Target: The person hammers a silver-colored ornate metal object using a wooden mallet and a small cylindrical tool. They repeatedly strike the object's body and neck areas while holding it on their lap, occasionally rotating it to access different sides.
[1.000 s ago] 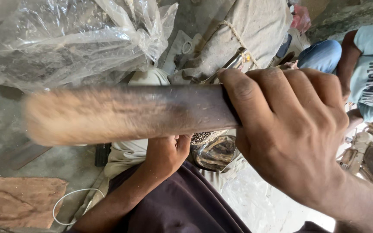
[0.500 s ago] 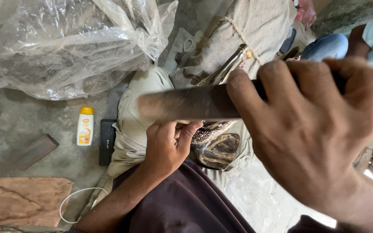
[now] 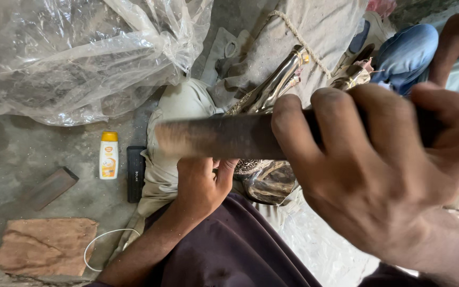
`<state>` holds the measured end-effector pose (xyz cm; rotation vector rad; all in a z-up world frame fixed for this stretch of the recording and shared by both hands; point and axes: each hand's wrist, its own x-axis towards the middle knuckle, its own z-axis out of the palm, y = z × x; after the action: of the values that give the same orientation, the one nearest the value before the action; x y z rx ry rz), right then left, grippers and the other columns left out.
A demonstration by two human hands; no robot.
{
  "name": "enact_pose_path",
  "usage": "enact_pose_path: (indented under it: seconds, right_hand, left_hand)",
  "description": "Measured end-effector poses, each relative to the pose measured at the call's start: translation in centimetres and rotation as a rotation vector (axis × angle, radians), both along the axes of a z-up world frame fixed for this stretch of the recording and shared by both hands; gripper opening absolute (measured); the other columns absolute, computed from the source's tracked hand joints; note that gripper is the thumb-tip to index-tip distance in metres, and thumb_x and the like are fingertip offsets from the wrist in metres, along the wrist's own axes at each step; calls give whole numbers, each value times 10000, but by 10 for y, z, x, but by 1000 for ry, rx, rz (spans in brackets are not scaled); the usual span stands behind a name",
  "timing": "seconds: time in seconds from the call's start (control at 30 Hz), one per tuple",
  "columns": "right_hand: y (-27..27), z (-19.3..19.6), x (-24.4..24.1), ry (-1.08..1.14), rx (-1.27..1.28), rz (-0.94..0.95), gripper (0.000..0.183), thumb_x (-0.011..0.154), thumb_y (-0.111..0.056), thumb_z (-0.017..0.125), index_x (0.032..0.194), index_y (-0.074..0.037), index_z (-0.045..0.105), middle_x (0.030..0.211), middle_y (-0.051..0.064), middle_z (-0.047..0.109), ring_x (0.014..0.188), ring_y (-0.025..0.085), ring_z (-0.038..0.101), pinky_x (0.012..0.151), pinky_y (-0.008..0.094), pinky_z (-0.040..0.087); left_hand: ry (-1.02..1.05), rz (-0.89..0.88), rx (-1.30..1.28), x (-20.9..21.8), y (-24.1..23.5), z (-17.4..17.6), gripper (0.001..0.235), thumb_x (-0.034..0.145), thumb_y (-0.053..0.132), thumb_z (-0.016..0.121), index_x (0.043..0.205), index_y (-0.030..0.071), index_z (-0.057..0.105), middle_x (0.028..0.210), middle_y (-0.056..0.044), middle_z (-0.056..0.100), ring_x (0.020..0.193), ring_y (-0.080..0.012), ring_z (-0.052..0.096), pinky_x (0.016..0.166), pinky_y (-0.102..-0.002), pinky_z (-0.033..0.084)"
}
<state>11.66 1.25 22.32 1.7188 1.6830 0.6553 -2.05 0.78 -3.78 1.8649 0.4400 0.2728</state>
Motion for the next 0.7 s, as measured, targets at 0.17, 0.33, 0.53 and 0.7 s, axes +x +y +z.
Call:
enact_pose_path:
  seconds: [0.17,0.33,0.53,0.7]
  right_hand:
    - [-27,-2,1,129,-46,-109,109,1003,-323,701,1071,-261,759,858,-78,667,833,128,647,914,393,415]
    - [-21,-3,-2,257,60,-61,119,950,-244,739,1067,-251,763,886,-58,688,874,152,655,915,422,404]
    - [-32,-2,-2,107,52,-26,183,915,-294,750,1097,-283,769,943,-69,700,936,125,650,951,412,360]
    - [-78,-12,0,58,97,-100,205,913,-409,751,1068,-275,764,932,-59,711,860,111,626,940,383,353]
  left_hand:
    - [-355,75,177,-3,-1,-1,272,957,61,664,1208,-33,620,1092,-151,687,990,-288,684,877,-410,552]
    - [-325,123,-60,-3,5,11,224,967,88,695,1151,14,589,1052,-128,660,1015,-286,685,871,-406,563]
    - [-254,200,-204,4,12,37,238,948,91,721,1125,19,579,1039,-108,634,932,-259,678,807,-383,554]
    - [-422,14,-21,1,32,34,326,902,9,702,1192,-7,554,1102,-171,609,1037,-315,638,913,-396,526]
